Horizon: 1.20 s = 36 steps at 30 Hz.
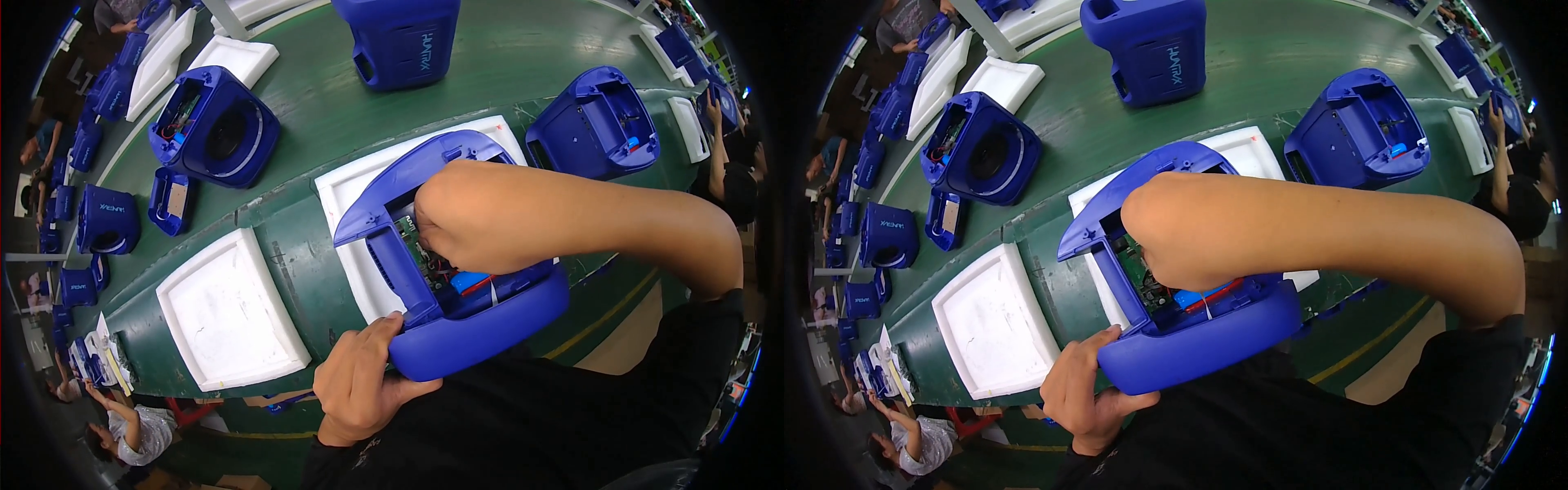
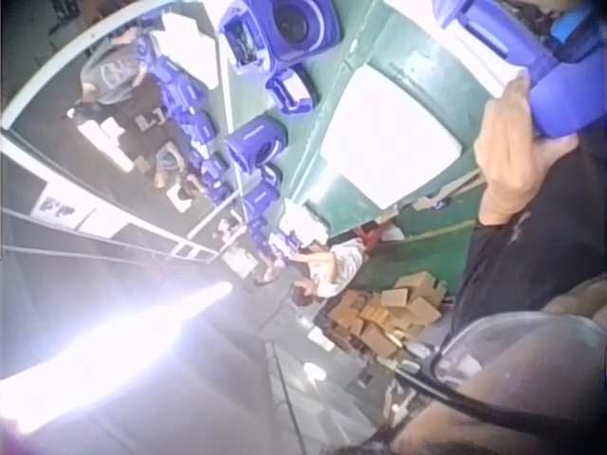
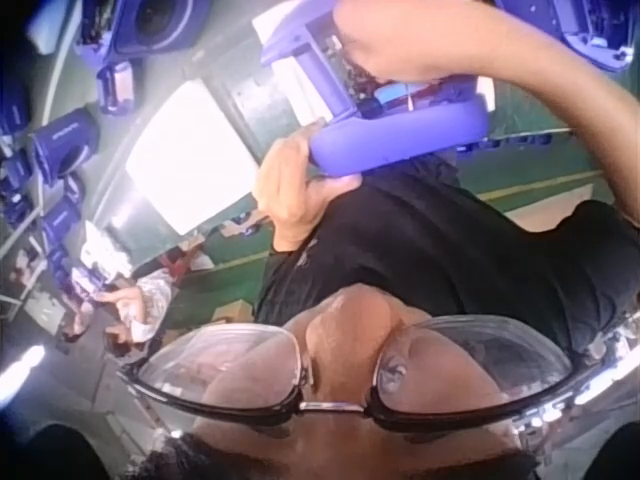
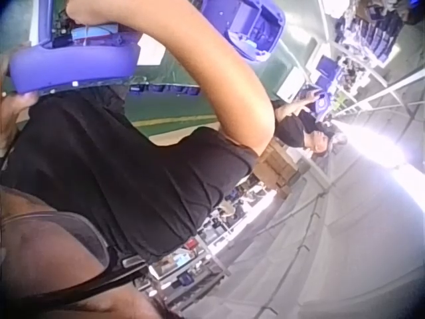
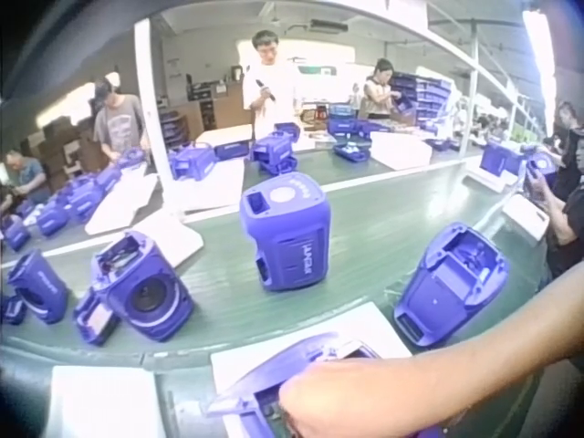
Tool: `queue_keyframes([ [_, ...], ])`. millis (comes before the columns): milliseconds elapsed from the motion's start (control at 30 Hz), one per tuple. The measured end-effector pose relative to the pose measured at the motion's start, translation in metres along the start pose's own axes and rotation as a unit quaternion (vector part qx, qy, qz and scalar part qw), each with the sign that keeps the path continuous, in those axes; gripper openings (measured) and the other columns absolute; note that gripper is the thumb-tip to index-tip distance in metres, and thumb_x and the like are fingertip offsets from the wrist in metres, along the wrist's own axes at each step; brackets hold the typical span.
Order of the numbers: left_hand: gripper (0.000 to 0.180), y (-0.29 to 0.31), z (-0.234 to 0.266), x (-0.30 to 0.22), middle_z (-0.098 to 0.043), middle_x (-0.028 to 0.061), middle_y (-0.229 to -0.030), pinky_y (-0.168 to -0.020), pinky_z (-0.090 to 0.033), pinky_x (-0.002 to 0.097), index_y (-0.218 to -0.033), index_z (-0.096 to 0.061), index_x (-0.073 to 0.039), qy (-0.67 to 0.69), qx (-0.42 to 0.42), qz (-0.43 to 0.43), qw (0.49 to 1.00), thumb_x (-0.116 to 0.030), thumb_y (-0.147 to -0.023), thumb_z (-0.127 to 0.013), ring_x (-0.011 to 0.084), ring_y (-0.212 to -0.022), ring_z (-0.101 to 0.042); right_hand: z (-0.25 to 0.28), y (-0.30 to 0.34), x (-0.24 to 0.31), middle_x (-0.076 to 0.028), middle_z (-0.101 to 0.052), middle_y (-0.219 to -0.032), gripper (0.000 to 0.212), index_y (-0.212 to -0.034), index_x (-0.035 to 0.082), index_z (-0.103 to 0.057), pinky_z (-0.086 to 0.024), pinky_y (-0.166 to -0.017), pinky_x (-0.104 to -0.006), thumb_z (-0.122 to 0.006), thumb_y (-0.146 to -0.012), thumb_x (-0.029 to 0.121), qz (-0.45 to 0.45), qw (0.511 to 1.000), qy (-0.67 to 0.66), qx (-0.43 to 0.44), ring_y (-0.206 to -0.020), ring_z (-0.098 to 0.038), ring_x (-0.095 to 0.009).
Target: The person assembles a portable electronic device by hand, inserting a circuit board, ribbon cable, rechargeable battery, and control panel into an electronic housing.
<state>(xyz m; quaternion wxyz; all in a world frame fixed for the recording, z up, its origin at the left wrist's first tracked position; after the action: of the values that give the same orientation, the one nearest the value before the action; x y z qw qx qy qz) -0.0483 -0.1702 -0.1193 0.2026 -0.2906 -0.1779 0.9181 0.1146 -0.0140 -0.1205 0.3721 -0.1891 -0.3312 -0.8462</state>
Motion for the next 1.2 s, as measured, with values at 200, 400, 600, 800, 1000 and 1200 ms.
queue_keyframes([
  [200, 0.073, -0.001, 0.0, 0.001, -0.08, 0.0186, -0.094, -0.065, -0.062, 0.0324, -0.11, -0.075, 0.011, 0.007, -0.001, 0.0, 1.0, -0.057, -0.087, -0.088, 0.0285, -0.075, -0.077, 0.002, -0.002, 0.002, -0.029, -0.073, -0.079, 0.026, -0.081, -0.008, -0.075, -0.063, -0.078, -0.0508, -0.06, -0.093, 0.009, 0.014, 1.0, 0.025, 0.01, -0.075, -0.074, -0.046],
  [400, 0.072, 0.001, 0.0, 0.002, -0.08, 0.0185, -0.094, -0.065, -0.062, 0.0321, -0.11, -0.076, 0.011, -0.004, 0.004, 0.008, 1.0, -0.058, -0.089, -0.086, 0.028, -0.075, -0.077, 0.002, -0.006, 0.005, -0.029, -0.073, -0.079, 0.028, -0.08, -0.008, -0.075, -0.062, -0.08, -0.0515, -0.059, -0.095, 0.009, -0.023, 1.0, -0.005, 0.009, -0.077, -0.075, -0.046],
  [600, 0.072, 0.001, 0.001, -0.003, -0.08, 0.0186, -0.094, -0.064, -0.061, 0.0319, -0.11, -0.075, 0.011, -0.005, 0.004, 0.003, 1.0, -0.057, -0.088, -0.086, 0.0273, -0.073, -0.075, 0.007, 0.008, 0.004, -0.025, -0.073, -0.077, 0.029, -0.083, -0.006, -0.076, -0.06, -0.077, -0.0504, -0.06, -0.098, 0.014, -0.043, 0.996, -0.023, -0.072, -0.076, -0.074, -0.043],
  [800, 0.072, -0.002, 0.0, -0.004, -0.08, 0.0187, -0.095, -0.063, -0.06, 0.0316, -0.111, -0.075, 0.011, 0.004, 0.002, 0.002, 1.0, -0.055, -0.087, -0.088, 0.0274, -0.073, -0.075, 0.019, 0.048, 0.001, -0.02, -0.077, -0.084, 0.023, -0.104, -0.004, -0.076, -0.059, -0.07, -0.0398, -0.066, -0.105, 0.016, 0.004, 0.978, -0.054, -0.202, -0.071, -0.075, -0.031],
  [1000, 0.062, -0.001, 0.008, -0.008, -0.08, 0.0169, -0.095, -0.063, -0.059, 0.0322, -0.11, -0.074, 0.01, -0.032, 0.01, 0.047, 0.998, -0.041, -0.08, -0.096, 0.0253, -0.072, -0.074, 0.008, 0.114, -0.029, -0.011, -0.078, -0.094, 0.016, -0.108, -0.004, -0.075, -0.056, -0.065, -0.026, -0.074, -0.103, 0.011, 0.034, 0.867, -0.339, -0.364, -0.076, -0.073, -0.011],
  [1200, 0.044, -0.009, 0.003, -0.018, -0.078, 0.0128, -0.09, -0.063, -0.059, 0.0312, -0.108, -0.076, 0.005, -0.037, 0.008, 0.075, 0.996, -0.01, -0.071, -0.092, 0.0225, -0.071, -0.073, -0.079, 0.155, -0.084, -0.01, -0.078, -0.099, 0.028, -0.117, -0.006, -0.073, -0.061, -0.083, -0.029, -0.083, -0.099, 0.013, 0.021, 0.838, -0.452, -0.304, -0.09, -0.077, -0.016],
])
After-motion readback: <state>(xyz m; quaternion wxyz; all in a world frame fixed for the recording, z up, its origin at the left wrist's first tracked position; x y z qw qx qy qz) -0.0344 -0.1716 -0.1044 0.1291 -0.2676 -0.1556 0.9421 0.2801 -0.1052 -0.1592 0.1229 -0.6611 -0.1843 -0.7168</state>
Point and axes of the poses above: each hand's wrist, its own y-axis away from the middle knuckle, its own z-axis out of the back of the hand, x = y × z, the point moved 5 cm from there along -y, towards the middle knuckle
